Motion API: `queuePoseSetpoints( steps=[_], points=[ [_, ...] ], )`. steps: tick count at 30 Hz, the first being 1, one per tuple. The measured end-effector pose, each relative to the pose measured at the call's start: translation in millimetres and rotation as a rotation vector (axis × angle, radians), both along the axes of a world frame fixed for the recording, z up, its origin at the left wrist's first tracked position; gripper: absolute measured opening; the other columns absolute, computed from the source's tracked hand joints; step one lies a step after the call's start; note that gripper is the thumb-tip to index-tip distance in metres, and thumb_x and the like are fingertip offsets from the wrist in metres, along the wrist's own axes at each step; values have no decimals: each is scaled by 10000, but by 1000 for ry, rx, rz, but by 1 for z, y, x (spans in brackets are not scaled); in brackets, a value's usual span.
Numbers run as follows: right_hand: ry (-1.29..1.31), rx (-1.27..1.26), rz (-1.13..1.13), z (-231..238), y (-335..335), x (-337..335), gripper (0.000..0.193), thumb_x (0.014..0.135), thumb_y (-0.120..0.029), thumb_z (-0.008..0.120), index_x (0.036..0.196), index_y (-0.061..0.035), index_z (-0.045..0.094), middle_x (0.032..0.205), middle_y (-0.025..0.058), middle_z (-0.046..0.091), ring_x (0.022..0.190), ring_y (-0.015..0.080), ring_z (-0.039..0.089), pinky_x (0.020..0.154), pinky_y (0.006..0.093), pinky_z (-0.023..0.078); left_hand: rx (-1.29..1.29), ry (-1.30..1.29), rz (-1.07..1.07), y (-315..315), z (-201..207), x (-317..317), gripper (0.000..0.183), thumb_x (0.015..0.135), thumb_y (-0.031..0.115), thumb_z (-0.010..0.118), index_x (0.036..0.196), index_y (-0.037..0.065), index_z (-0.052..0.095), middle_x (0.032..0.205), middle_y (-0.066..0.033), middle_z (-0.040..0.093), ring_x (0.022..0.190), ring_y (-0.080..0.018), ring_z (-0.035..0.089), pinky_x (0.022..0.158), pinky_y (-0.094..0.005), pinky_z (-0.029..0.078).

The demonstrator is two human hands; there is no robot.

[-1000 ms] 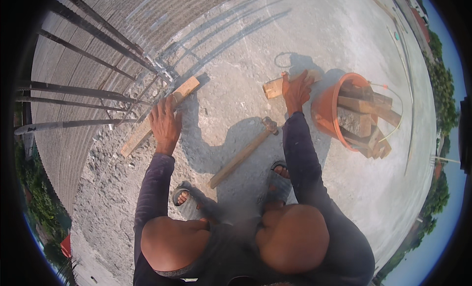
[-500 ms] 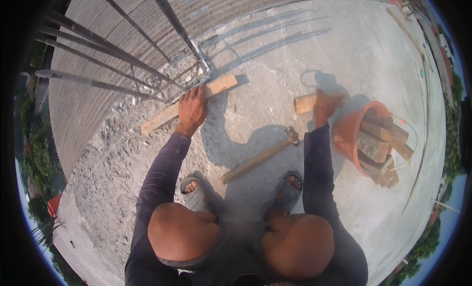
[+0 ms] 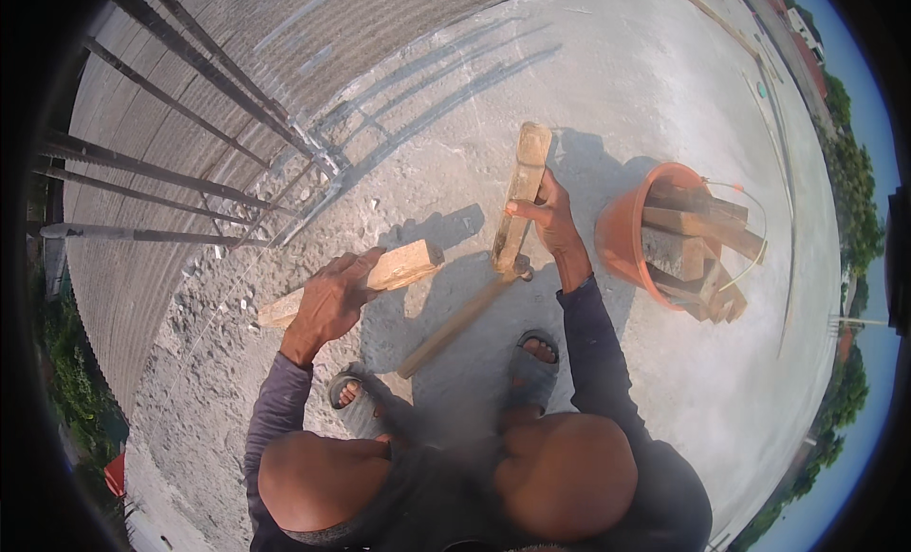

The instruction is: The person measures and marks a wooden plank with a tape measure, then saws it to size. They position the cut piece against a rebar column and secure it with a hammer and nails, assembling a small wooden formwork frame.

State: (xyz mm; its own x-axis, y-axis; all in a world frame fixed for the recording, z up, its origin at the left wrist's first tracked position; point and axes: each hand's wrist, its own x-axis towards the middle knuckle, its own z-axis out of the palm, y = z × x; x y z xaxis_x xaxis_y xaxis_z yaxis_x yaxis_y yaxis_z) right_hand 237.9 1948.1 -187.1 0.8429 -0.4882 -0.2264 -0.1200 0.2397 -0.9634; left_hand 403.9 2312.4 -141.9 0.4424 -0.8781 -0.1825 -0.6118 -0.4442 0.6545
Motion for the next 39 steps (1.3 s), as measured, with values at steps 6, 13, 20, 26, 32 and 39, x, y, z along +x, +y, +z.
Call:
queuePoseSetpoints(
  steps=[6, 13, 20, 26, 32, 39],
  points=[
    [-163, -393, 99, 19, 37, 11, 930, 764, -54, 861, 1563, -23, 385, 1250, 41, 619, 1194, 181, 591, 1066, 363, 456, -185, 888, -67, 4, 63, 10, 767, 918, 113, 750, 1604, 78, 409, 1644, -138, 431, 1526, -290, 388, 1262, -398, 304],
    [5, 254, 30, -11, 16, 40, 619, 950, -231, 788, 1454, -29, 491, 1238, 40, 616, 1127, 181, 600, 996, 383, 483, 93, 79, -151, -9, 71, -11, 845, 813, 85, 737, 1598, 138, 429, 1462, -184, 585, 1266, -405, 602, 1020, -502, 512],
    [17, 541, -145, -60, 3, 45, 545, 1022, -306, 687, 1450, -25, 500, 1271, 123, 623, 1109, 236, 652, 947, 415, 553, 213, -539, -311, 9, 28, -47, 925, 817, 56, 707, 1648, 221, 334, 1350, -132, 616, 1145, -313, 622, 928, -461, 515],
    [-274, 880, -17, -53, 46, 40, 628, 1054, -382, 589, 1507, 23, 429, 1341, 237, 598, 1217, 340, 654, 995, 484, 593, 189, -526, -322, 15, 11, -66, 838, 884, 53, 642, 1643, 246, 345, 1421, -137, 577, 1154, -307, 606, 943, -461, 502],
    [-323, 869, -155, -41, 79, 39, 744, 1032, -410, 626, 1533, 67, 353, 1374, 259, 576, 1179, 307, 684, 964, 416, 630, 98, -444, -315, 11, 14, -74, 837, 874, 43, 638, 1632, 269, 364, 1349, -127, 611, 1122, -316, 628, 932, -456, 514],
    [-389, 1026, -36, -39, 81, 37, 751, 1036, -406, 635, 1532, 57, 312, 1328, 232, 580, 1193, 280, 675, 938, 374, 655, -8, -58, -291, 7, 24, -70, 899, 790, -25, 673, 1608, 218, 388, 1191, -123, 676, 1047, -357, 694, 856, -433, 599]
  ],
)
